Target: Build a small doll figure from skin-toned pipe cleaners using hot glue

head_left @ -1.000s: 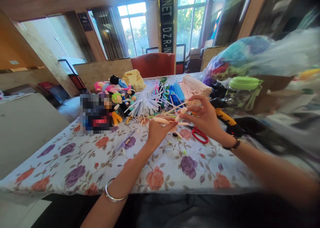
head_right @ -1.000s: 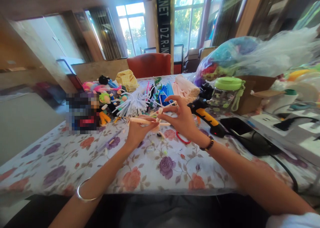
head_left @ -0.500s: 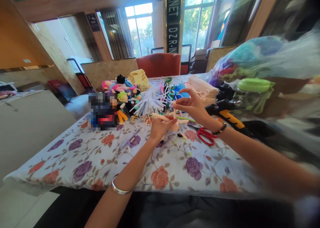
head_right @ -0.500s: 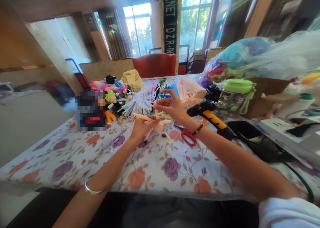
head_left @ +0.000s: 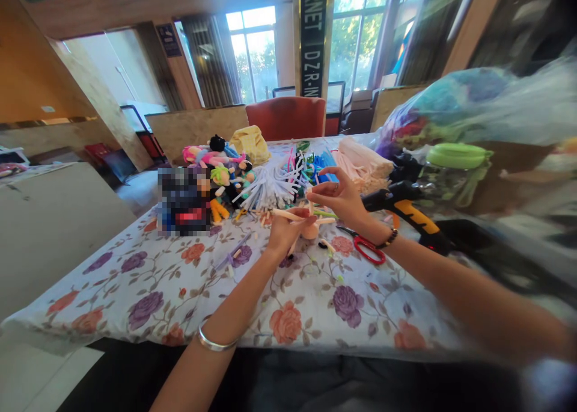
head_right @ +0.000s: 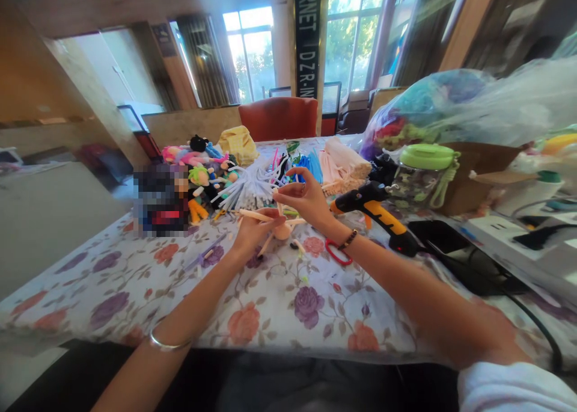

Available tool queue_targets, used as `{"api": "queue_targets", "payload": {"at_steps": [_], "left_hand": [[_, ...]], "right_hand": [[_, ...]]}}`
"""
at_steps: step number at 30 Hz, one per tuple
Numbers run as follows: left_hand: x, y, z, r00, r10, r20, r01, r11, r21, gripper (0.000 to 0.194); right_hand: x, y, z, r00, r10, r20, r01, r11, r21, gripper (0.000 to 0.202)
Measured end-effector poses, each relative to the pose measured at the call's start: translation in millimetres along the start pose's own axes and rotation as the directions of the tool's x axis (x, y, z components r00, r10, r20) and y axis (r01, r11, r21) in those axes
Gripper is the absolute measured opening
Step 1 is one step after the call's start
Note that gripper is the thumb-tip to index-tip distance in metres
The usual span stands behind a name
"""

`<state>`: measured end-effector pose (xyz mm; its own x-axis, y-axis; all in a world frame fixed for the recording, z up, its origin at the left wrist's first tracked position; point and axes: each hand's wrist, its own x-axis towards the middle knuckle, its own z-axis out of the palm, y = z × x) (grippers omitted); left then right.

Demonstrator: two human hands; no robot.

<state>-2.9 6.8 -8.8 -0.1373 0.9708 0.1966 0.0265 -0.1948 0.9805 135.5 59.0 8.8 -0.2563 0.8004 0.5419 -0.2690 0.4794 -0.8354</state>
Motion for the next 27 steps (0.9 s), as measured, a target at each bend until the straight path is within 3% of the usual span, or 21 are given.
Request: {"api": "queue_targets", "payload": {"at_steps": [13, 27], "left_hand": [[0, -4, -1.0, 0.999, -0.032, 0.019, 0.032, 0.999, -0.009, 0.035], [1, -1, -4.0, 0.998, 0.001, 0.058, -0.007, 0.995, 0.104, 0.031]], "right_hand": [[-7, -6, -1, 1.0, -0.007, 0.012, 0.007, 1.0, 0.024, 0.051], [-11, -13, 0, 0.999, -0.037, 0.002, 0.037, 0.999, -0.033, 0.05]]}}
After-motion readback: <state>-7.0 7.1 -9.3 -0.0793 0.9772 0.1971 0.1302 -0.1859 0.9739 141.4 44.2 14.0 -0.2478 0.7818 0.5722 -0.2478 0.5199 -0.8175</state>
